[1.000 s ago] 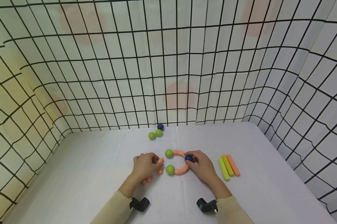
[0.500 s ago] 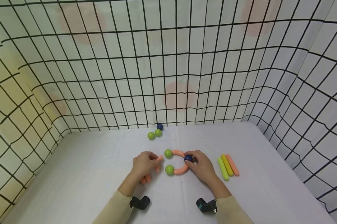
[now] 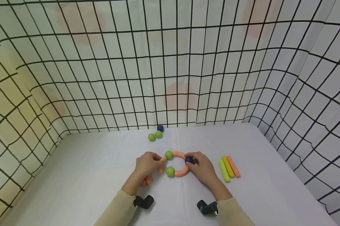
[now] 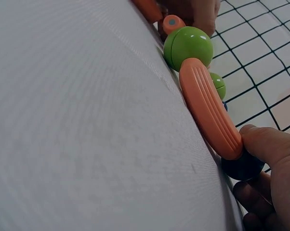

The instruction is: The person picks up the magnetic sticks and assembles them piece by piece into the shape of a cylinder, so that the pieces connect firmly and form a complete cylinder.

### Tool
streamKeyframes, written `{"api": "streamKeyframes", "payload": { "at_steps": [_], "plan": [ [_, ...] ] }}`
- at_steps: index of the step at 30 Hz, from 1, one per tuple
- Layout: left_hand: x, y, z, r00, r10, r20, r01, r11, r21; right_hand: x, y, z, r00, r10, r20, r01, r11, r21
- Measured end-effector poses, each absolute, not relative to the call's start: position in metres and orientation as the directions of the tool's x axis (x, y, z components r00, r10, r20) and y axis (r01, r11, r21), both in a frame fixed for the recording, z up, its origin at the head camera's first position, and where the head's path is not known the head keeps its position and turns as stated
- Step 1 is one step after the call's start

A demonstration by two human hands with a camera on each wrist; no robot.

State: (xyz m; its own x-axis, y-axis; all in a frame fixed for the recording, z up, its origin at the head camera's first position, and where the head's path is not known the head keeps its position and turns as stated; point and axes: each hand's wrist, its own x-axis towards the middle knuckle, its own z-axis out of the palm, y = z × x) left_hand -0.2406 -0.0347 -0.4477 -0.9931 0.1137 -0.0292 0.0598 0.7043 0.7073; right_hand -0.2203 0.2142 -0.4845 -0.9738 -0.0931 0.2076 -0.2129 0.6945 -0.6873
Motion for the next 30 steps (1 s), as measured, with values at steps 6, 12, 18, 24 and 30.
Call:
{"api": "streamKeyframes", "payload": {
  "at_steps": [6, 12, 18, 24, 30],
  "plan": [
    [-0.241, -0.033, -0.449, -0.994, 0.105, -0.016, 0.064, 0.712, 0.699, -0.220, 0.214, -0.485, -0.971, -0.095, 0.219, -0.222, 0.698, -0.681],
    [-0.241, -0.032, -0.453, -0.994, 0.112, -0.006, 0.078, 0.729, 0.680, -0.220, 0.214, -0.484, -0.971, -0.092, 0.219, -0.220, 0.695, -0.685],
    [-0.240, -0.032, -0.455, -0.993, 0.111, 0.028, 0.101, 0.729, 0.677, -0.220, 0.214, -0.485, -0.970, -0.091, 0.224, -0.223, 0.695, -0.684],
    [-0.239, -0.032, -0.455, -0.994, 0.104, 0.043, 0.107, 0.746, 0.657, -0.221, 0.213, -0.486, -0.973, -0.092, 0.211, -0.215, 0.694, -0.687],
    [-0.238, -0.032, -0.458, -0.993, 0.088, 0.074, 0.115, 0.734, 0.669, -0.221, 0.214, -0.486, -0.975, -0.088, 0.206, -0.208, 0.696, -0.687]
  ]
}}
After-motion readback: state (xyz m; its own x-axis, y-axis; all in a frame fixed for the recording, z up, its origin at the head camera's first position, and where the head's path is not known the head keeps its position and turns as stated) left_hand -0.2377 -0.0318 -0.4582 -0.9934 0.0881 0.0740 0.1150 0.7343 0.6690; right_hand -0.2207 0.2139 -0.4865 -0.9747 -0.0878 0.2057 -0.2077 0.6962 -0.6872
